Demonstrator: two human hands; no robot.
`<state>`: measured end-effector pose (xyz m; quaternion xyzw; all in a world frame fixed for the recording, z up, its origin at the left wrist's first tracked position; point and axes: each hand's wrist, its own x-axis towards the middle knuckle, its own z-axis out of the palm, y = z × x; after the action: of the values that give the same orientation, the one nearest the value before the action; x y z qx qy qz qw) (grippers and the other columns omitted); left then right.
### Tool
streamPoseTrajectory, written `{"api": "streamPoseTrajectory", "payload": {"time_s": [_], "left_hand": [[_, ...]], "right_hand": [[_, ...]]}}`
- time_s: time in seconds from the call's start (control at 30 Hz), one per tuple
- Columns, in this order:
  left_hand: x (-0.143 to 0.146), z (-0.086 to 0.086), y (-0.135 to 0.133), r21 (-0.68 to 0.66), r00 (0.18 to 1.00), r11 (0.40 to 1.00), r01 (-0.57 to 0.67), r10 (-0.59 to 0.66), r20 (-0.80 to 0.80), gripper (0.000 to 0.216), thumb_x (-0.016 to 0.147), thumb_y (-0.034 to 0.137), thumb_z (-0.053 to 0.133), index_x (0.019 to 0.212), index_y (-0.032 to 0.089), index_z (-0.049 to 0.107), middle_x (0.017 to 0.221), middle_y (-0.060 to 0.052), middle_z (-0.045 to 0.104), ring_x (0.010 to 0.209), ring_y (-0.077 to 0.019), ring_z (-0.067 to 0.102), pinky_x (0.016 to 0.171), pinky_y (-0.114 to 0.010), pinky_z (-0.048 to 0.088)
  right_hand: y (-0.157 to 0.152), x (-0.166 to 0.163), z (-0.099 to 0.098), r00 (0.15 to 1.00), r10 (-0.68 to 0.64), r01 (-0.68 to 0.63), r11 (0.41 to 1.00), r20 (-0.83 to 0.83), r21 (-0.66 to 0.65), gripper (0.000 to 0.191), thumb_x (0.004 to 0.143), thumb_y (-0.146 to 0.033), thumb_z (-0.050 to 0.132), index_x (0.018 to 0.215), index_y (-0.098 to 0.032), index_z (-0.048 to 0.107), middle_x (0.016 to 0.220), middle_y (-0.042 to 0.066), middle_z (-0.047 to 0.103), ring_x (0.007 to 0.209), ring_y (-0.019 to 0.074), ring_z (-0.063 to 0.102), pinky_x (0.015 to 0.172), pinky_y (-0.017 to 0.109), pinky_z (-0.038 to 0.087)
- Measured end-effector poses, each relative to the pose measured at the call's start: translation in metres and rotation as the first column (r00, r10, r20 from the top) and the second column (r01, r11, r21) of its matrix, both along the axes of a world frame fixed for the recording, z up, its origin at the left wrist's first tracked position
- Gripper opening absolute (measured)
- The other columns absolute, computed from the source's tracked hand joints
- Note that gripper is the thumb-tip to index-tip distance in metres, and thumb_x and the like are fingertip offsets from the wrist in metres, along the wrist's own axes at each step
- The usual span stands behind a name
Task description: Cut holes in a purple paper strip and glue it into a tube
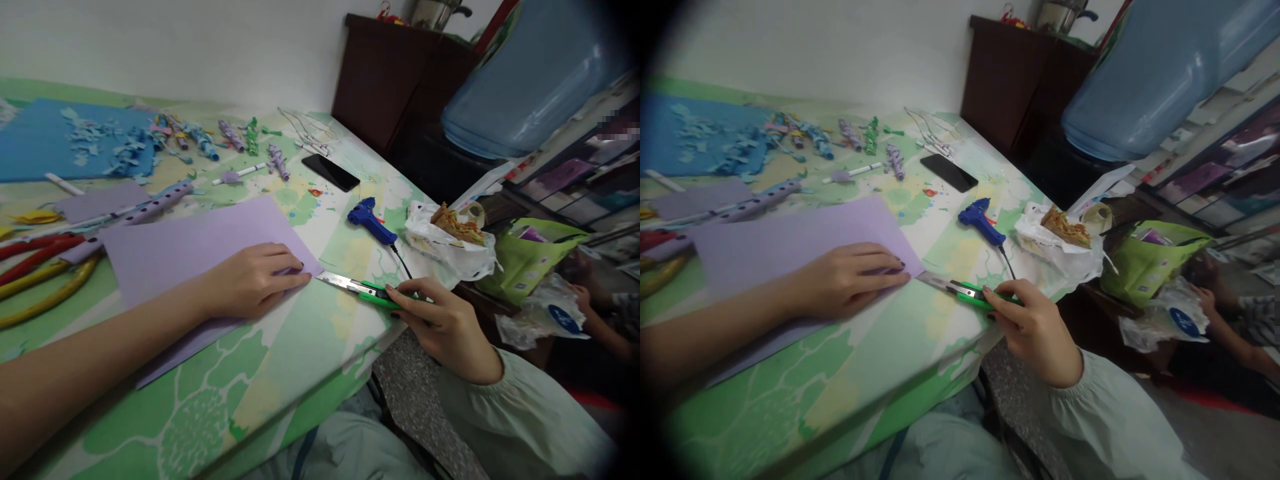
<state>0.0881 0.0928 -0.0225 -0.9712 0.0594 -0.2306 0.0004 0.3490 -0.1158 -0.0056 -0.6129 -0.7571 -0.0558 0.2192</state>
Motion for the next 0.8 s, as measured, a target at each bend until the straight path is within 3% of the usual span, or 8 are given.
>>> {"api": "streamPoseTrajectory", "payload": {"time_s": [0.27, 0.8], "left_hand": [[-0.0001, 0.0013, -0.0009, -0.017, 0.999, 0.999, 0.032, -0.032, 0.032, 0.021, 0.089, 0.015, 0.052, 0.103, 0.016, 0.067, 0.098, -0.013, 0.069, 0.095, -0.0241, 0.061, 0.079, -0.039, 0.053], [0.0003, -0.0003, -0.0001, -0.019, 1.0, 0.999, 0.027, -0.027, 0.014, 0.025, 0.088, 0.014, 0.052, 0.109, 0.013, 0.066, 0.099, -0.014, 0.069, 0.094, -0.0251, 0.06, 0.079, -0.04, 0.053]], "right_hand": [[0.0008, -0.0035, 0.0, 1.0, 0.023, -0.023, 0.999, 0.008, 0.034, 0.027, 0.086, -0.008, 0.056, 0.111, -0.009, 0.068, 0.097, 0.017, 0.063, 0.083, 0.0214, 0.062, 0.065, 0.033, 0.053], [0.0014, -0.0014, -0.0006, 0.999, 0.02, -0.021, 0.999, 0.03, 0.03, 0.029, 0.087, -0.008, 0.056, 0.113, -0.013, 0.067, 0.1, 0.016, 0.062, 0.086, 0.0215, 0.06, 0.066, 0.034, 0.053]]}}
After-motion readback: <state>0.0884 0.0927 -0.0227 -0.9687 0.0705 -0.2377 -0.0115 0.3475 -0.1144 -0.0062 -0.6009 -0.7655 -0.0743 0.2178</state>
